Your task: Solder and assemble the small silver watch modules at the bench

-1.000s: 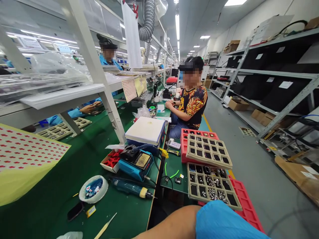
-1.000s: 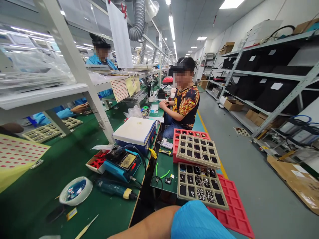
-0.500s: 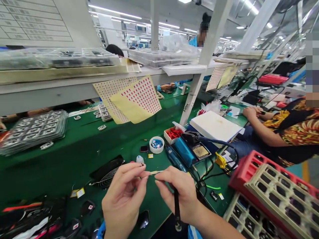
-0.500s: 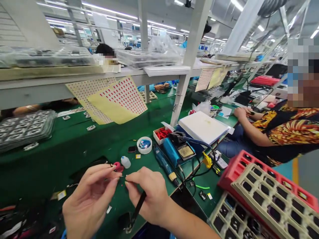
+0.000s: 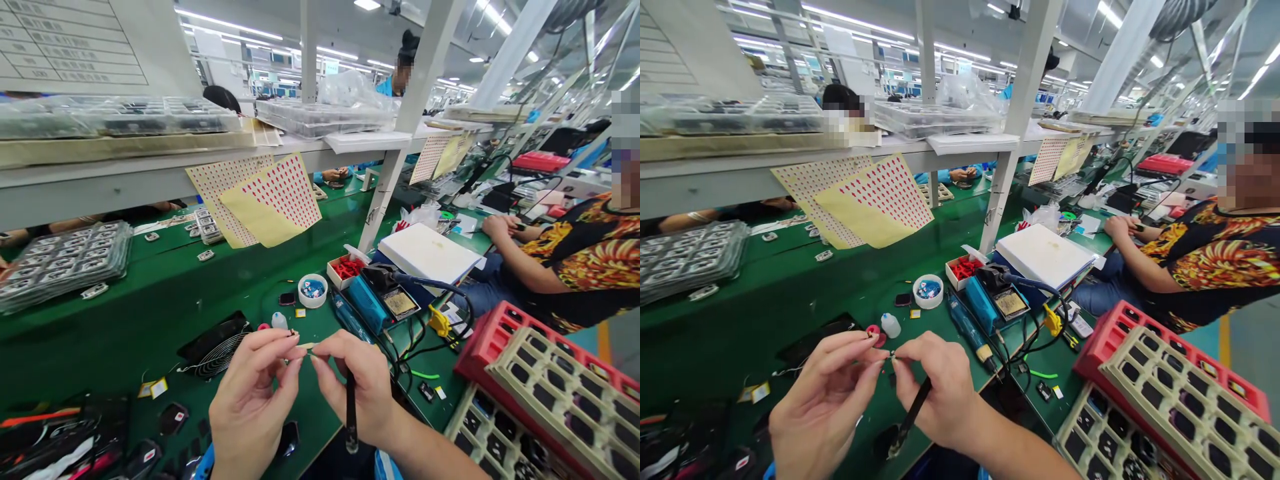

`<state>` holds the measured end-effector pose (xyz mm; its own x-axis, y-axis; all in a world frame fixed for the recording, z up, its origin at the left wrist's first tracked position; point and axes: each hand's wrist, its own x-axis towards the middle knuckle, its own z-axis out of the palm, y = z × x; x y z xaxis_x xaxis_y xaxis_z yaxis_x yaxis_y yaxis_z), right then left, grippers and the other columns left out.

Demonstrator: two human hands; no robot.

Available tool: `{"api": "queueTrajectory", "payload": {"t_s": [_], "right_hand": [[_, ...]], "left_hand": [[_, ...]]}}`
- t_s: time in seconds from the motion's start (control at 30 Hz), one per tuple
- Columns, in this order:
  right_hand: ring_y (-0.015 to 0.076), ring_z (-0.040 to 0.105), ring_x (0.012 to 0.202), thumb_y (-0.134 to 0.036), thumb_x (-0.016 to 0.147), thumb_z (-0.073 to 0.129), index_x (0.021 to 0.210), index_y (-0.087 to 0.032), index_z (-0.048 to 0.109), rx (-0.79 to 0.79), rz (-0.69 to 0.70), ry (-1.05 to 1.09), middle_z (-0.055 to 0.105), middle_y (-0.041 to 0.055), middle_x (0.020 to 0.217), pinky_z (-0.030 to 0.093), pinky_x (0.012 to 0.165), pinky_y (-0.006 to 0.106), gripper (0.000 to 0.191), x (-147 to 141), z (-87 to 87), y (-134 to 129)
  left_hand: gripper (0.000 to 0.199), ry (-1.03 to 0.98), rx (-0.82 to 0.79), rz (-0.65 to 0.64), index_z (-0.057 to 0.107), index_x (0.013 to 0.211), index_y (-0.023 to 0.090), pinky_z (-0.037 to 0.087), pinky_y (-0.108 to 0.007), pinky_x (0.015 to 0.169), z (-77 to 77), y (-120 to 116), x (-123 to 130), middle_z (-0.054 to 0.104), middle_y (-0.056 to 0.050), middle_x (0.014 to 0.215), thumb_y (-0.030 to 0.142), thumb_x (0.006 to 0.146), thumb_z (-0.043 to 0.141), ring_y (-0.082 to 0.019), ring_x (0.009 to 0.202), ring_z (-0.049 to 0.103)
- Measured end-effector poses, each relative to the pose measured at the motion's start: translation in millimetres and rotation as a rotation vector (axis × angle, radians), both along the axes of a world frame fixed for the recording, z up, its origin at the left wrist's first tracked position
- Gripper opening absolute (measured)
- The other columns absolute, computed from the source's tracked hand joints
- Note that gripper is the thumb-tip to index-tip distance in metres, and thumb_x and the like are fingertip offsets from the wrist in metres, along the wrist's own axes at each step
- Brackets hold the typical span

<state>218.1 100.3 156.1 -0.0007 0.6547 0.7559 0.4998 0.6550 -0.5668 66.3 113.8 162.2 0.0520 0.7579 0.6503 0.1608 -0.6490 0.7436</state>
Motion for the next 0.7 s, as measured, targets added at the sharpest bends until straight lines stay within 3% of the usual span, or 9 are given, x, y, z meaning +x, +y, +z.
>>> {"api": "queueTrajectory", "payload": {"t_s": [0.27,0.7], "right_hand": [[0.0091,0.059,0.056,-0.012,0.097,0.057,0.091,-0.021,0.062,0.031,-0.003,-0.022,0.068,-0.0027,0.068,0.042,0.052,0.021,0.012,-1.4,0.9,0.2],[0.0096,0.064,0.058,-0.016,0.098,0.056,0.09,-0.021,0.061,0.037,-0.036,-0.034,0.071,-0.0023,0.07,0.045,0.055,0.021,0.011,-3.6,-4.9,0.2]], "left_hand": [[0.025,-0.006,-0.034,0.015,0.073,0.108,0.026,0.064,-0.021,0.07,-0.8,0.0,-0.5,0.068,-0.004,0.106,0.009,0.09,0.067,-0.015,0.087,0.074],[0.019,0.002,-0.031,-0.008,0.073,0.104,0.025,0.065,-0.018,0.071,3.6,0.9,-0.5,0.068,-0.003,0.107,0.013,0.089,0.069,-0.014,0.087,0.075]]}}
